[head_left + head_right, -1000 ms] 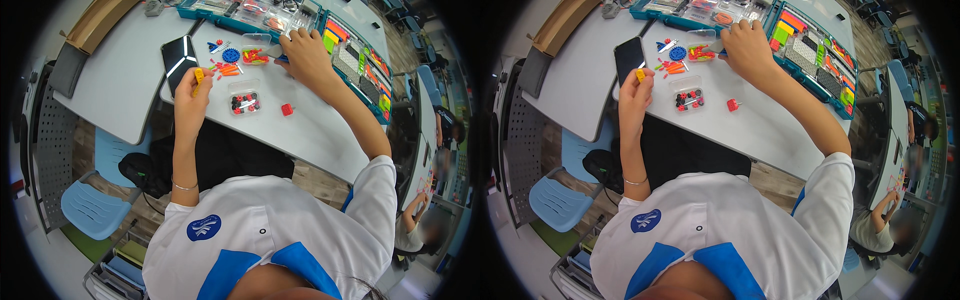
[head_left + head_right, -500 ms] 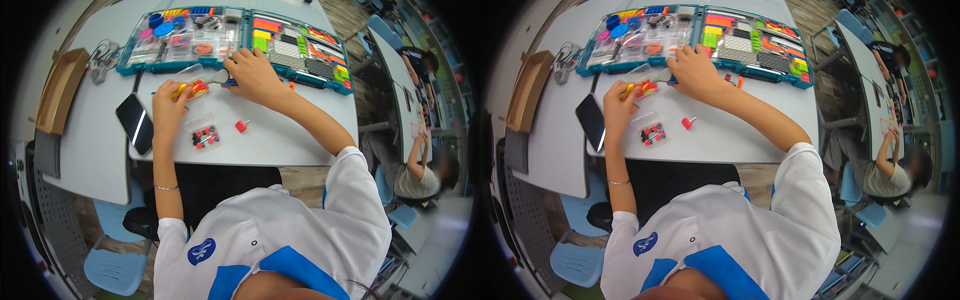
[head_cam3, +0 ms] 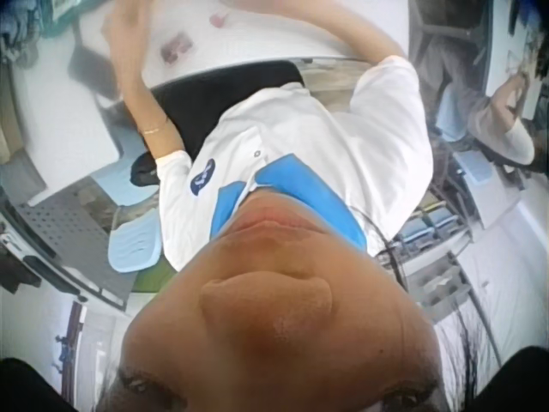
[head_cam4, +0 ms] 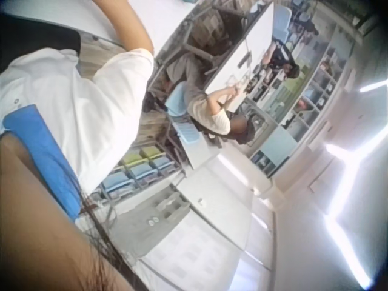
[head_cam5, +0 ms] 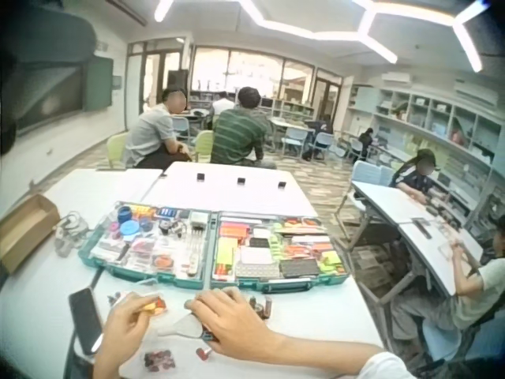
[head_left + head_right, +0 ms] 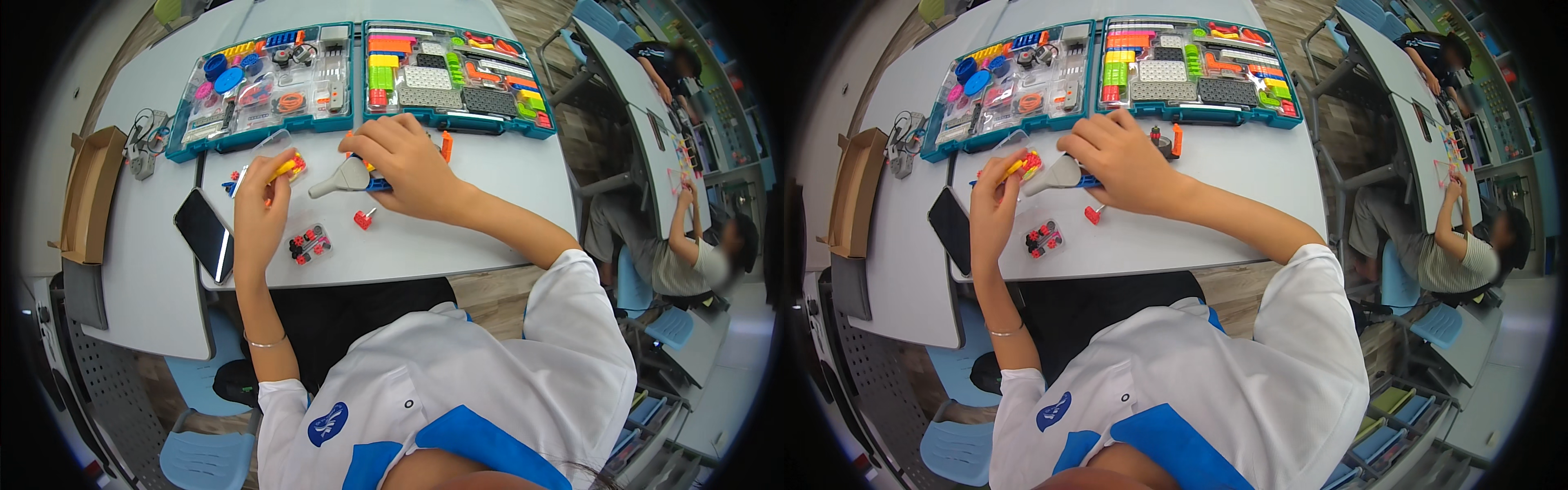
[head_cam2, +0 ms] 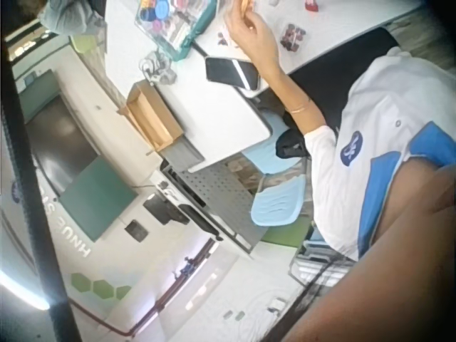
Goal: The person assembles a small toy vehicle using colorful plastic parts from a kit. They select pieces from a container, attach them to a chassis, and use pliers to secure components while referencing a smartphone on the table.
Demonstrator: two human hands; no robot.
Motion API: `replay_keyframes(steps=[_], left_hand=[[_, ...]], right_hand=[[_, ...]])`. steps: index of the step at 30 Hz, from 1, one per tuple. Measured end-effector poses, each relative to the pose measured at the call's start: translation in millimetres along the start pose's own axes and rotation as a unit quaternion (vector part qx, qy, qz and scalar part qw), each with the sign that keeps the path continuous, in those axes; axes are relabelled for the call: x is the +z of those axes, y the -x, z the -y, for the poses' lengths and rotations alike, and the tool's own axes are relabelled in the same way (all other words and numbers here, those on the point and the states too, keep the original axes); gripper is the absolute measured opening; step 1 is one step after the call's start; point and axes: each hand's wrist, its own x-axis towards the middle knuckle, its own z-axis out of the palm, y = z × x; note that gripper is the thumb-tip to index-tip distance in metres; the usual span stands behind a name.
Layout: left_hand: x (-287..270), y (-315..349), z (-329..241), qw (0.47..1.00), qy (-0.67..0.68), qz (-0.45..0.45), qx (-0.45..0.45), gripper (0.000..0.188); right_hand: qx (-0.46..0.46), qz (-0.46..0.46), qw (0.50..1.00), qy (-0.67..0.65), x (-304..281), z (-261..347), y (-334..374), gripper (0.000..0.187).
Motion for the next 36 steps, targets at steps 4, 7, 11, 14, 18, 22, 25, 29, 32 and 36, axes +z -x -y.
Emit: replay_keyframes(steps=[4,7,11,14,18,22,25,29,32,36], left_hand=[[13,13,-35,0.990,0.024,0.085,0.107,0.042],[17,21,-38,0.987,0.022,0.133,0.090,0.056],[20,27,-50,0.998,0.025,0.055,0.008,0.052],[6,31,-55,0.999,-0.037,-0.012,0.024,0.046],[-4,37,-50,0.999,-0.039,-0.022,0.028,0.039],[-4,43,-44,0.999,-0.037,-0.027,0.008,0.036],[-5,46,-41,0.999,-0.044,-0.005,0.022,0.035],[-10,54,-41,0.998,-0.038,0.044,0.038,0.034],[-15,57,-45,0.997,-0.038,0.051,0.038,0.034],[-15,56,-47,0.997,-0.027,0.055,0.048,0.034]], right_hand=[[-0.016,-0.029,0.993,-0.118,-3,14,-3,0.053],[-0.023,-0.015,0.992,-0.125,-11,14,-1,0.051],[0.055,0.007,0.991,-0.124,-33,-25,-8,0.050],[0.214,-0.073,0.971,-0.074,-74,-138,-11,0.025],[0.332,-0.110,0.929,0.116,-103,-303,30,0.021],[0.386,-0.059,0.913,0.117,-85,-354,39,0.018],[0.312,-0.026,0.944,0.101,-76,-363,37,0.016],[0.315,-0.007,0.942,0.115,-75,-366,40,0.018],[0.325,0.058,0.941,0.075,-86,-367,36,0.019],[0.256,0.106,0.947,0.164,-88,-366,34,0.020]])
